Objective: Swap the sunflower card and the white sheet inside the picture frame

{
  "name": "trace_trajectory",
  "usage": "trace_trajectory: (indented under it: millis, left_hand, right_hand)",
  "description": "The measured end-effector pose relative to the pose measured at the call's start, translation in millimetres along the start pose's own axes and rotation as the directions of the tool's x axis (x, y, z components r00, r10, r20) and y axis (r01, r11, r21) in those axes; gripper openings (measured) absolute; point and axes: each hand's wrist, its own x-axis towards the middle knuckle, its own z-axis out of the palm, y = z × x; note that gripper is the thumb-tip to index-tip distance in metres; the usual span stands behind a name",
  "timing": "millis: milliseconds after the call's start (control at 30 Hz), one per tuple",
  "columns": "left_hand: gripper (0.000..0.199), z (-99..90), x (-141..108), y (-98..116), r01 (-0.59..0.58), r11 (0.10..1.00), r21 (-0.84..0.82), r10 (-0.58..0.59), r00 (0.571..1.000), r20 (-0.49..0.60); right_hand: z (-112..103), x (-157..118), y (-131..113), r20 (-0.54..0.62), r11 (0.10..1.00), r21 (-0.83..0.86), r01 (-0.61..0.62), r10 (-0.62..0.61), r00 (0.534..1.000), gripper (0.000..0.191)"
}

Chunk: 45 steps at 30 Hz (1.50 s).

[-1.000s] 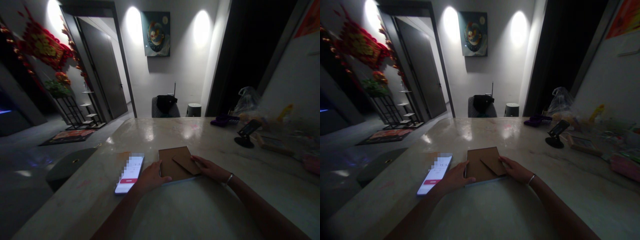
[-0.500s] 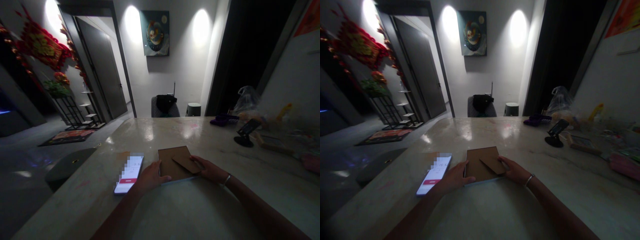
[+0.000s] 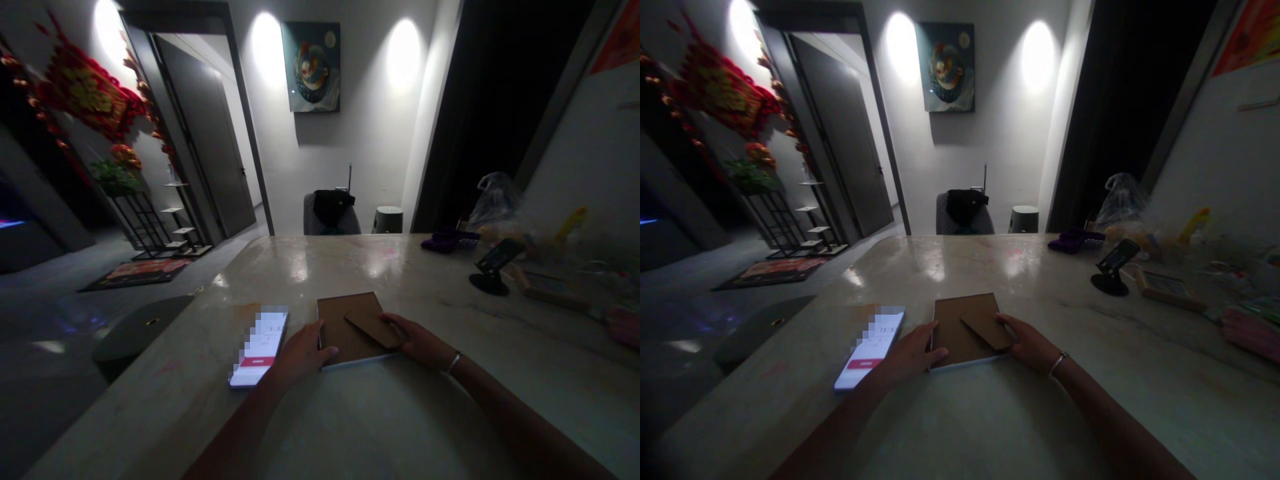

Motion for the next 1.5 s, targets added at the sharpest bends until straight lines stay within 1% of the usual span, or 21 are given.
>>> trace_trajectory:
  millis: [67,133,200,333,433,533,667,833,967,1033,1100,1167,1200,1233,1300,1367,1400,1433,1500]
  left_hand:
    - [0.062,2.6,2.3,-2.7,-0.013,1.0,-0.007,0.013,0.999,-0.032]
    - [0.055,5.3,4.5,-5.1,-0.018,1.0,-0.007,0.018,0.998,-0.061]
    - [0.05,7.5,6.4,-7.1,-0.021,1.0,-0.006,0.02,0.996,-0.085]
    - [0.044,8.9,9.3,-9.4,-0.026,1.0,-0.004,0.025,0.992,-0.125]
    - [0.039,8.1,10.1,-9.4,-0.024,1.0,-0.008,0.023,0.988,-0.153]
    - [0.037,7.6,9.5,-8.3,-0.029,0.999,-0.014,0.026,0.985,-0.172]
    - [0.035,7.4,8.0,-7.0,-0.038,0.999,0.004,0.038,0.982,-0.184]
    - [0.033,7.0,8.2,-7.6,-0.057,0.998,0.002,0.056,0.981,-0.188]
    - [0.029,4.0,10.1,-8.2,-0.043,0.998,-0.034,0.037,0.984,-0.172]
    - [0.028,-0.4,10.9,-6.9,-0.033,0.998,-0.056,0.022,0.982,-0.187]
    - [0.035,-6.5,11.4,-4.7,-0.033,0.996,-0.083,0.012,0.97,-0.242]
    - [0.053,-12.1,11.6,-2.4,-0.055,0.993,-0.106,0.019,0.946,-0.323]
    - [0.061,-13.9,11.7,-1.6,-0.084,0.991,-0.105,0.04,0.931,-0.363]
    - [0.066,-14.6,11.9,-1.2,-0.124,0.988,-0.094,0.077,0.914,-0.399]
    - [0.071,-12.5,12.9,-1.6,-0.216,0.975,-0.044,0.173,0.875,-0.452]
    - [0.073,-7.2,14.7,-3.4,-0.281,0.96,0.017,0.256,0.847,-0.466]
    - [0.074,-4.1,15.8,-4.7,-0.29,0.956,0.04,0.275,0.846,-0.456]
    - [0.075,-1.1,17.0,-6.0,-0.285,0.957,0.056,0.28,0.856,-0.434]
    - [0.077,3.7,19.2,-8.6,-0.255,0.964,0.07,0.263,0.895,-0.36]
  right_hand:
    - [2.6,0.0,-1.5,-0.021,0.999,-0.036,-0.006,0.005,1.0,0.062]
    - [6.3,0.5,-2.1,-0.069,0.998,-0.061,-0.017,0.013,0.998,0.06]
    - [9.6,1.7,-2.5,-0.123,0.998,-0.059,-0.034,0.027,0.992,0.055]
    - [9.2,5.2,-7.2,-0.196,0.996,0.028,-0.082,0.086,0.977,0.034]
    - [4.5,6.4,-13.7,-0.23,0.986,0.112,-0.122,0.145,0.962,0.033]
    - [2.8,5.3,-18.9,-0.245,0.977,0.146,-0.153,0.186,0.951,0.036]
    - [8.7,2.5,-22.6,-0.232,0.987,0.11,-0.116,0.139,0.963,0.037]
    - [15.7,1.7,-25.1,-0.262,0.995,-0.025,-0.093,0.083,0.962,0.034]
    - [14.3,3.6,-24.6,-0.297,0.991,-0.043,-0.127,0.109,0.949,0.031]
    - [13.0,4.9,-23.3,-0.293,0.991,-0.025,-0.133,0.12,0.949,0.033]
    - [11.8,6.2,-21.6,-0.305,0.994,-0.031,-0.108,0.093,0.948,0.042]
    - [10.6,7.9,-20.1,-0.346,0.995,-0.081,-0.058,0.026,0.938,0.054]
    - [9.9,9.0,-19.5,-0.373,0.993,-0.119,-0.026,-0.02,0.928,0.058]
    - [9.1,10.1,-19.2,-0.399,0.987,-0.161,0.007,-0.072,0.914,0.06]
    - [7.6,12.7,-18.6,-0.437,0.967,-0.243,0.071,-0.175,0.882,0.06]
    - [6.7,15.1,-17.5,-0.451,0.943,-0.314,0.108,-0.249,0.857,0.059]
    - [6.7,16.1,-16.4,-0.445,0.934,-0.339,0.112,-0.264,0.856,0.059]
    - [7.0,16.8,-14.9,-0.434,0.929,-0.355,0.106,-0.265,0.861,0.058]
    - [8.6,17.2,-10.6,-0.404,0.925,-0.372,0.084,-0.243,0.882,0.057]
